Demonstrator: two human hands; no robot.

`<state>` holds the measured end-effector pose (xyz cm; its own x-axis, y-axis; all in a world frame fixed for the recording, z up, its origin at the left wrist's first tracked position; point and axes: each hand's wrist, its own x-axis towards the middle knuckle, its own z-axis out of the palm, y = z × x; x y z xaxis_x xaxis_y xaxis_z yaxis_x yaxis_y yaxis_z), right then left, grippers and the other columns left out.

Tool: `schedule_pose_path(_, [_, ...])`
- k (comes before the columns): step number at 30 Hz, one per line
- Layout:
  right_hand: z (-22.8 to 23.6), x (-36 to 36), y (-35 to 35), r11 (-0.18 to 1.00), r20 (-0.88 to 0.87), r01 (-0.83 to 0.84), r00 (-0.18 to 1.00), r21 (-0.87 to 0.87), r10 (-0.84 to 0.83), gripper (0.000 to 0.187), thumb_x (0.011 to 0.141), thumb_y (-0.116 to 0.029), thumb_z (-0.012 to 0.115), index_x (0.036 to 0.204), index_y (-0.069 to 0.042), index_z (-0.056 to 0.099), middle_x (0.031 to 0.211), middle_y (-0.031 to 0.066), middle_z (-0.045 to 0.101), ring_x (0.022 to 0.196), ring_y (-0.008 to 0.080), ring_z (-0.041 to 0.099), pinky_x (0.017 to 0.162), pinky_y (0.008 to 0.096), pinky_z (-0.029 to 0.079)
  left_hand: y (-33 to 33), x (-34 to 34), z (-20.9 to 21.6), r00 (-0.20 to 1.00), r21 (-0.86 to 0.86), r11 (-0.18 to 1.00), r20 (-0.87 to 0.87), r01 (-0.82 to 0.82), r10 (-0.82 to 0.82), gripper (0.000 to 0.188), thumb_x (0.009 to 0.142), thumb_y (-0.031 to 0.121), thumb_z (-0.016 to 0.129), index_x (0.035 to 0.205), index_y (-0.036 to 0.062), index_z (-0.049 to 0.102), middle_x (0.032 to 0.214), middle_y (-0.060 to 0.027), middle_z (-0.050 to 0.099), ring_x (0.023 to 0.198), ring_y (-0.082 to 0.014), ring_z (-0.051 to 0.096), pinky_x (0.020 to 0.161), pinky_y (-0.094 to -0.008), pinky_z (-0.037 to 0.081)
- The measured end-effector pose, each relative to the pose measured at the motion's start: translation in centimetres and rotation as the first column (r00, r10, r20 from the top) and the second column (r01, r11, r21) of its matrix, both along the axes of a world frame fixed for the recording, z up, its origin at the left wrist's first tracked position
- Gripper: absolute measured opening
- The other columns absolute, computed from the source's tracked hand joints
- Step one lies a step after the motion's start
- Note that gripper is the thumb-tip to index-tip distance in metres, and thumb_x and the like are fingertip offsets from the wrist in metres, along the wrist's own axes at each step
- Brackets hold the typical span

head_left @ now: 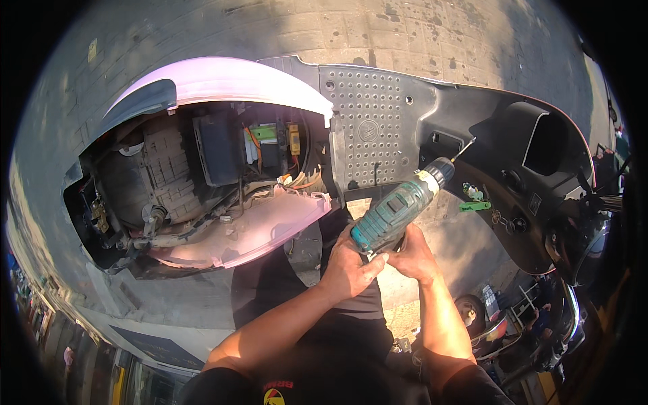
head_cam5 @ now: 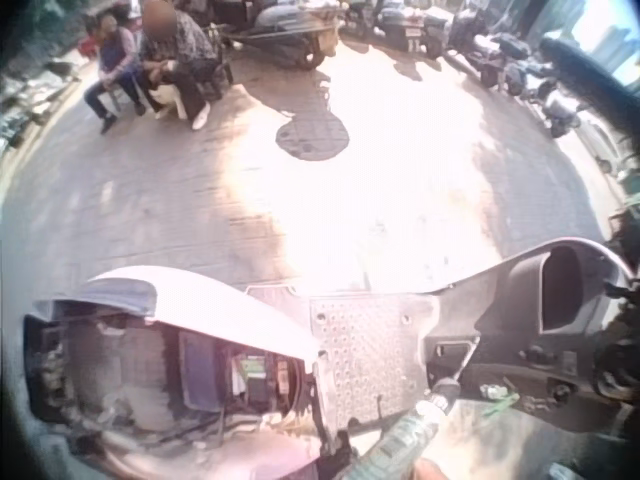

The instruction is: The person assembles the rear body panels of a pink and gray scooter. They align and attach the pink rear cover and tail light housing, then use a cordless drill to fasten screws securing the panels to the frame.

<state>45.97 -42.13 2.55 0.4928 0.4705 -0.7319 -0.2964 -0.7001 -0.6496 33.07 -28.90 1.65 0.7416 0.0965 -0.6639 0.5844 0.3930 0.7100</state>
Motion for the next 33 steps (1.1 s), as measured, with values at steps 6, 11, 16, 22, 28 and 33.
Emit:
schedule_pose_path(6, [-16.3, 7.7, -3.9, 0.943, -0.034, -0.127, 0.992, -0.307, 0.123, 0.054, 0.066, -0.005, 0.073, 0.119, 0.0, 0.059, 0.097, 0.0139, 0.069, 0.091, 0.0243, 0.066, 0.084, 0.0363, 0.052, 4.8, -2.3, 3.5, 0.961, 0.546, 0.838, 0.22, 0.02, -0.166, 0.035, 0.073, 0.001, 0.074, 0.106, -0.0027, 0.066, 0.094, -0.0148, 0.07, 0.086, -0.0304, 0.069, 0.079, -0.037, 0.056])
schedule_pose_path(11, [-24.6, 9.5, -4.0, 0.953, -0.075, -0.139, 0.99, -0.268, 0.123, 0.05, 0.065, -0.007, 0.072, 0.113, 0.002, 0.06, 0.091, 0.0199, 0.068, 0.083, 0.0296, 0.065, 0.078, 0.0388, 0.051, 11.6, -0.5, 3.4, 0.926, 0.754, 0.566, -0.151, 0.335, -0.347, 0.054, 0.066, 0.014, 0.082, 0.113, -0.004, 0.064, 0.104, -0.019, 0.065, 0.095, -0.0361, 0.064, 0.087, -0.043, 0.053])
schedule_pose_path(16, [-27.2, 9.9, -3.2, 0.933, 0.112, -0.225, 0.958, -0.28, 0.265, 0.045, 0.067, -0.01, 0.074, 0.106, 0.005, 0.057, 0.091, 0.0223, 0.067, 0.085, 0.0328, 0.065, 0.077, 0.0413, 0.051, 12.8, 1.7, 0.8, 0.708, 0.528, 0.483, -0.406, 0.698, -0.578, 0.062, 0.07, 0.025, 0.083, 0.121, -0.0031, 0.062, 0.113, -0.0198, 0.065, 0.106, -0.038, 0.062, 0.094, -0.0437, 0.052])
schedule_pose_path(22, [-28.6, 9.8, -3.1, 0.869, 0.17, -0.268, 0.916, -0.417, 0.364, 0.046, 0.071, -0.011, 0.075, 0.113, 0.002, 0.059, 0.101, 0.02, 0.064, 0.092, 0.0334, 0.061, 0.083, 0.0417, 0.049, 12.6, 1.9, -1.0, 0.634, 0.402, 0.494, -0.416, 0.771, -0.652, 0.057, 0.078, 0.026, 0.076, 0.122, -0.0047, 0.06, 0.109, -0.0216, 0.067, 0.102, -0.0384, 0.065, 0.088, -0.0439, 0.054])
schedule_pose_path(28, [-23.6, 4.3, 1.7, 0.953, 0.385, 0.085, 0.922, -0.291, 0.035, 0.053, 0.085, -0.021, 0.074, 0.131, 0.0, 0.057, 0.125, 0.0205, 0.062, 0.117, 0.0348, 0.059, 0.103, 0.0459, 0.045, 12.5, 1.8, -2.3, 0.617, 0.392, 0.487, -0.356, 0.78, -0.702, 0.036, 0.083, 0.016, 0.067, 0.11, -0.0069, 0.061, 0.093, -0.0214, 0.069, 0.081, -0.0373, 0.069, 0.075, -0.0437, 0.056])
schedule_pose_path(33, [-16.7, -1.4, 8.2, 0.609, -0.69, 0.788, 0.491, 0.091, -0.532, 0.063, 0.101, -0.05, 0.054, 0.145, -0.005, 0.047, 0.143, 0.014, 0.053, 0.127, 0.0268, 0.055, 0.108, 0.0412, 0.044, 11.8, 1.0, -3.4, 0.638, 0.5, 0.457, -0.285, 0.736, -0.715, 0.025, 0.082, 0.007, 0.059, 0.102, -0.0076, 0.062, 0.083, -0.0204, 0.069, 0.072, -0.0354, 0.07, 0.068, -0.0427, 0.058])
